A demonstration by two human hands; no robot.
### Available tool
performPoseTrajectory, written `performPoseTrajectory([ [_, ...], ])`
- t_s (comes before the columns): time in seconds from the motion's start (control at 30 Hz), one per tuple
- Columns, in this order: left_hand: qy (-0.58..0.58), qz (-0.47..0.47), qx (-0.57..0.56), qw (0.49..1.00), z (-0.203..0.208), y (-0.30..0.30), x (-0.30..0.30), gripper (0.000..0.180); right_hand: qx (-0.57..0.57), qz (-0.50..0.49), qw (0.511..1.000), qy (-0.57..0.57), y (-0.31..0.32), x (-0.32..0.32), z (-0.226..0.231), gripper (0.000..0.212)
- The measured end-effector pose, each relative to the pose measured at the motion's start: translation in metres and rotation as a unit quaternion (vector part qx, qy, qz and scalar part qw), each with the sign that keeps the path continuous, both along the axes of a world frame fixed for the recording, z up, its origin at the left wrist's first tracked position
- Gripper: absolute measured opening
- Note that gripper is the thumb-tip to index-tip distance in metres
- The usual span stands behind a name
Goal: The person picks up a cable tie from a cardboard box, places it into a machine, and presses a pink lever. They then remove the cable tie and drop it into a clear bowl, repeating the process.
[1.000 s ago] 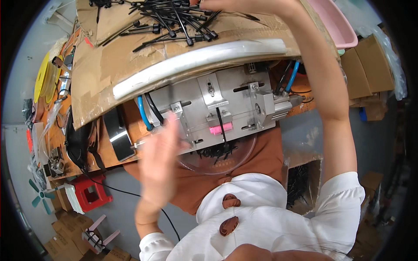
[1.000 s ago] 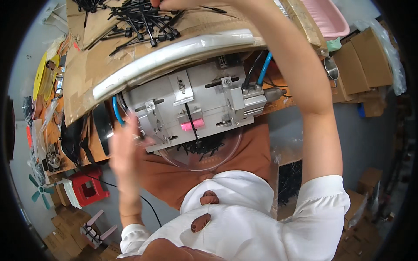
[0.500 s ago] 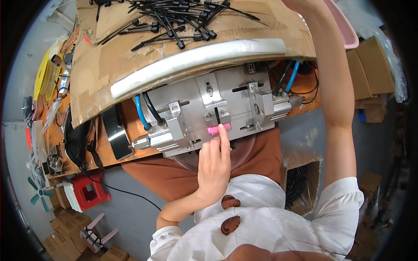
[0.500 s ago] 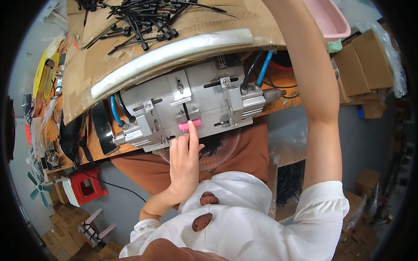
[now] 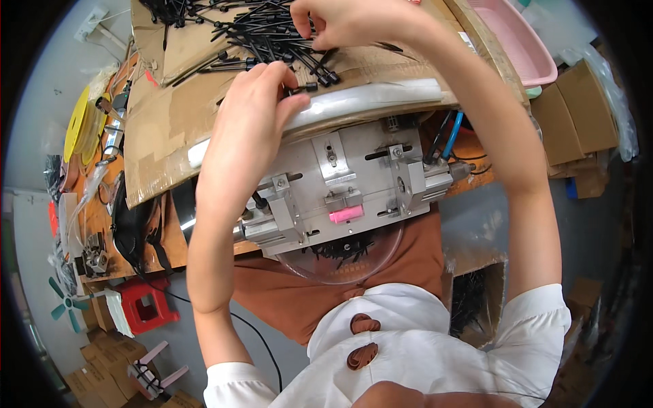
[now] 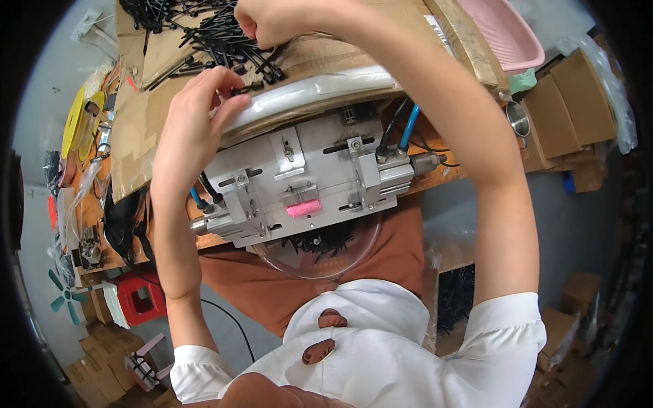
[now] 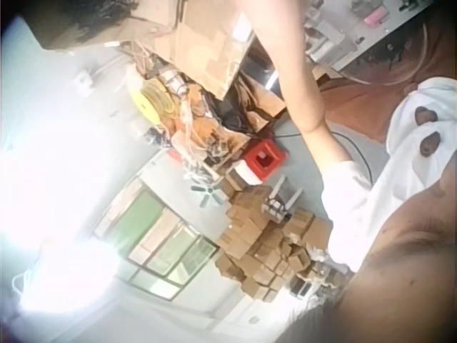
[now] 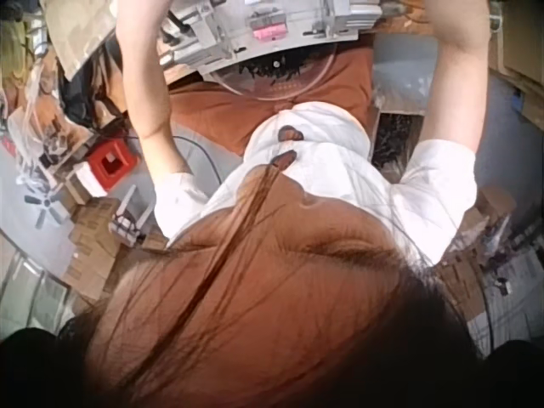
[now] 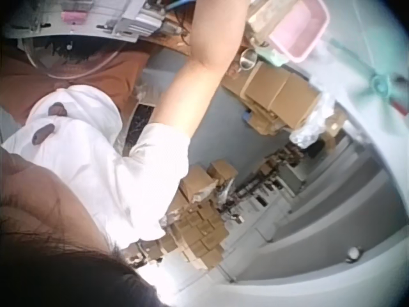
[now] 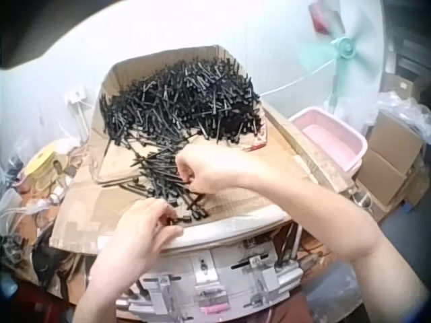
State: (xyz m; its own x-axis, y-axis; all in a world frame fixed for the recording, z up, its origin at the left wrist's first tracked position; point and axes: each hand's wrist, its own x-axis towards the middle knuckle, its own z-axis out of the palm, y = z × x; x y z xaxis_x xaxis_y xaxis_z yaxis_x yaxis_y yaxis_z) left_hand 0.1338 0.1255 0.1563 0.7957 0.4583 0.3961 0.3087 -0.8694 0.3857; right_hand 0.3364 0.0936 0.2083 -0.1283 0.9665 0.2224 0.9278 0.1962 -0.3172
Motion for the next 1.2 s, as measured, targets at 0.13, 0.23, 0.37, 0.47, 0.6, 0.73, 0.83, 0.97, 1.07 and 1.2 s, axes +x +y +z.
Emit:
performPoseTrajectory([
  [0.13, 0.066, -0.034, -0.127, 0.989, 0.023, 0.006, -0.008, 0.017, -0.111, -0.039, 0.988, 0.101, -0.004, 0.018, 0.052, 0.023],
  [0.23, -0.052, -0.027, -0.285, 0.957, 0.023, 0.03, -0.039, 0.013, -0.115, -0.006, 0.943, 0.312, 0.028, 0.032, 0.042, 0.029],
  [0.37, -0.181, 0.001, -0.317, 0.931, 0.015, 0.019, -0.057, 0.014, 0.02, 0.002, 0.89, 0.455, -0.003, 0.062, 0.041, 0.032],
  [0.47, -0.175, 0.088, -0.196, 0.961, -0.024, -0.067, -0.073, 0.039, 0.132, 0.029, 0.863, 0.487, -0.05, 0.048, 0.029, 0.033],
  [0.6, -0.024, 0.049, -0.049, 0.997, -0.08, -0.162, -0.076, 0.071, 0.142, 0.069, 0.877, 0.455, -0.1, 0.038, 0.006, 0.034],
  [0.73, 0.025, 0.072, -0.054, 0.996, -0.108, -0.177, -0.058, 0.074, 0.175, -0.006, 0.839, 0.515, -0.119, -0.003, -0.009, 0.034],
  [0.83, 0.078, 0.072, -0.042, 0.993, -0.112, -0.177, -0.055, 0.07, 0.194, -0.015, 0.814, 0.548, -0.131, -0.006, -0.005, 0.034],
  [0.97, 0.068, 0.069, -0.021, 0.995, -0.113, -0.175, -0.052, 0.068, 0.203, -0.045, 0.874, 0.439, -0.157, -0.002, -0.01, 0.019],
  [1.07, 0.086, 0.075, -0.021, 0.993, -0.114, -0.174, -0.058, 0.069, 0.24, -0.116, 0.87, 0.415, -0.171, -0.055, -0.039, 0.013],
  [1.2, 0.034, -0.016, -0.005, 0.999, -0.074, -0.143, -0.051, 0.07, 0.217, -0.066, 0.961, 0.161, -0.215, -0.09, -0.112, 0.053],
])
